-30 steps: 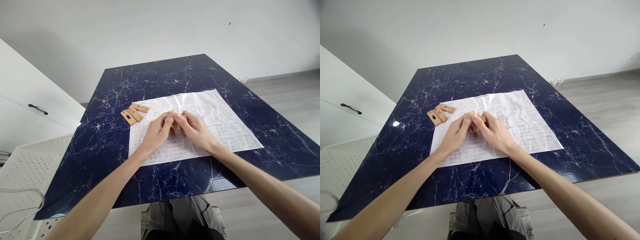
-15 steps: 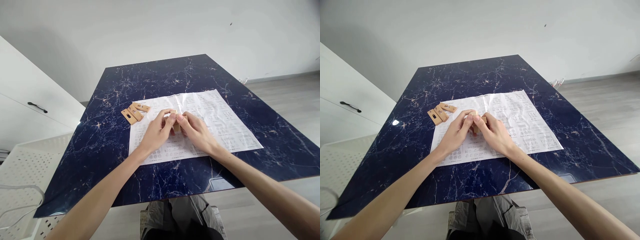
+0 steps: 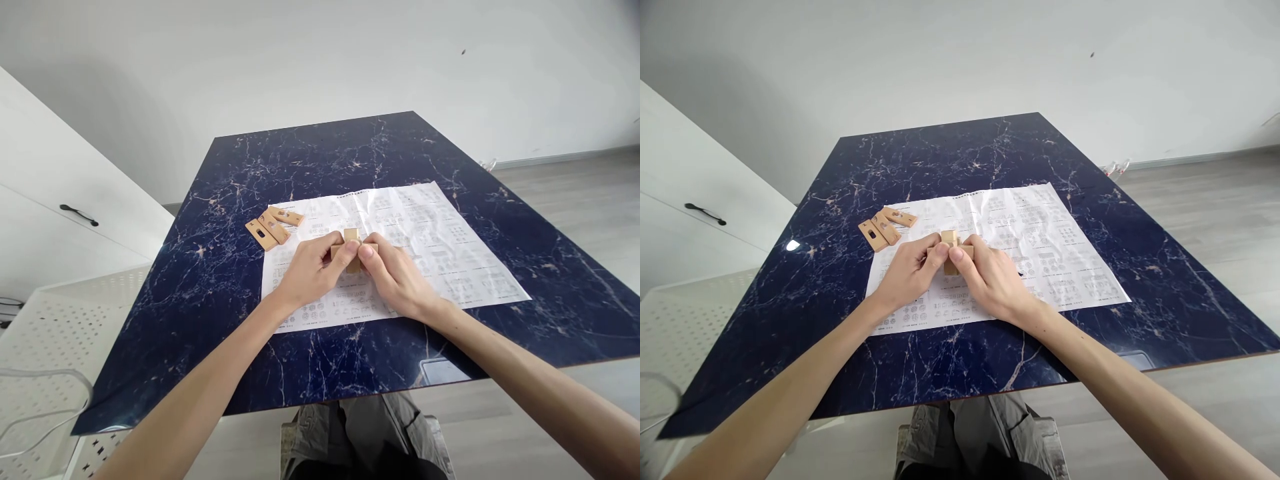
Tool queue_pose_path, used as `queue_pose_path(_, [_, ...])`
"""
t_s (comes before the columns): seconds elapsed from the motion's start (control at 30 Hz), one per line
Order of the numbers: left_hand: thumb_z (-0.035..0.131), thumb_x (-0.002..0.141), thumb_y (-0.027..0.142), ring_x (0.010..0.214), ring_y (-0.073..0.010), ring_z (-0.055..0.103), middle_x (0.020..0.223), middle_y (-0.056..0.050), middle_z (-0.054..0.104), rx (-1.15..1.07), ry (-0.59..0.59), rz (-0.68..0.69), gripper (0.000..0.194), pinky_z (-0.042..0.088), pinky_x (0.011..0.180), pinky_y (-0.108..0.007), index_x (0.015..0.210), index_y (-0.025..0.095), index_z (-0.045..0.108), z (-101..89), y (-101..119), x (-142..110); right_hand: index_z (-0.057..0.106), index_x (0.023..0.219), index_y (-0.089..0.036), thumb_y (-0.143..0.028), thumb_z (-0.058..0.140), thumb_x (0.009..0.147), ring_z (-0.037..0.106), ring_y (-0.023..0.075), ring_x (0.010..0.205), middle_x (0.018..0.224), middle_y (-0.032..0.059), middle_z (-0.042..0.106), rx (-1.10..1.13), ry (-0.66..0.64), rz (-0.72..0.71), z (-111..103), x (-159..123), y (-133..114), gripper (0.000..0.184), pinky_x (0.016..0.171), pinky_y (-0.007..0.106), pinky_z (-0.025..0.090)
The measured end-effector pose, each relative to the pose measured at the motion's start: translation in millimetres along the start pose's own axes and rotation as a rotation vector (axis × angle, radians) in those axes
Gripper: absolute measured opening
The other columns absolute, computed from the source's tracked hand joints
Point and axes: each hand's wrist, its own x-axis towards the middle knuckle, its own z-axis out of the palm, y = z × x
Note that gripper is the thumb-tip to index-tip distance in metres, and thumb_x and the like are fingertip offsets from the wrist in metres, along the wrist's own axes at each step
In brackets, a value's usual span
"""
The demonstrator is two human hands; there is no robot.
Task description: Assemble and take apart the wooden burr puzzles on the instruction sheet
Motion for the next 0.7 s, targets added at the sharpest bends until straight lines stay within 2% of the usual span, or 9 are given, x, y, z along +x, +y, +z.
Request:
queue_pose_path(0.13, [0.042, 0.107, 0.061, 0.058, -0.0122, 0.040, 0.062, 0.004, 0.042, -0.018, 0.019, -0.046, 0.055, 0.034, 0.059, -0.029, 0.069, 0.021, 0.039, 4.2, 3.1, -1.7, 0.043, 0.079, -0.024, -0.069, 0.031, 0.109, 0.051, 0.0163, 0.063, 0.078, 0.0023, 0.058, 0.089, 0.025, 0.034, 3.3, -3.8, -1.5, 0.055, 0.062, 0.033, 0.037])
queue_pose_path(0.47, [0.037, 0.106, 0.068, 0.065, -0.0152, 0.052, 0.068, 0.000, 0.056, -0.035, 0.036, -0.108, 0.060, 0.039, 0.062, -0.031, 0.074, 0.020, 0.054, 10.7, 3.7, -3.4, 0.046, 0.074, -0.023, -0.074, 0.036, 0.105, 0.049, 0.0165, 0.066, 0.077, 0.0018, 0.056, 0.166, 0.030, 0.111, 3.9, -3.0, -2.7, 0.060, 0.062, 0.034, 0.036])
queue_pose_path(0.7, [0.041, 0.106, 0.067, 0.060, -0.0135, 0.044, 0.064, 0.002, 0.047, -0.056, 0.066, -0.101, 0.058, 0.035, 0.058, -0.030, 0.070, 0.021, 0.048, 10.0, 5.7, -2.6, 0.047, 0.078, -0.023, -0.073, 0.040, 0.105, 0.047, 0.0157, 0.067, 0.077, 0.0002, 0.051, 0.304, 0.008, 0.121, 3.4, -1.8, 2.0, 0.058, 0.064, 0.033, 0.037])
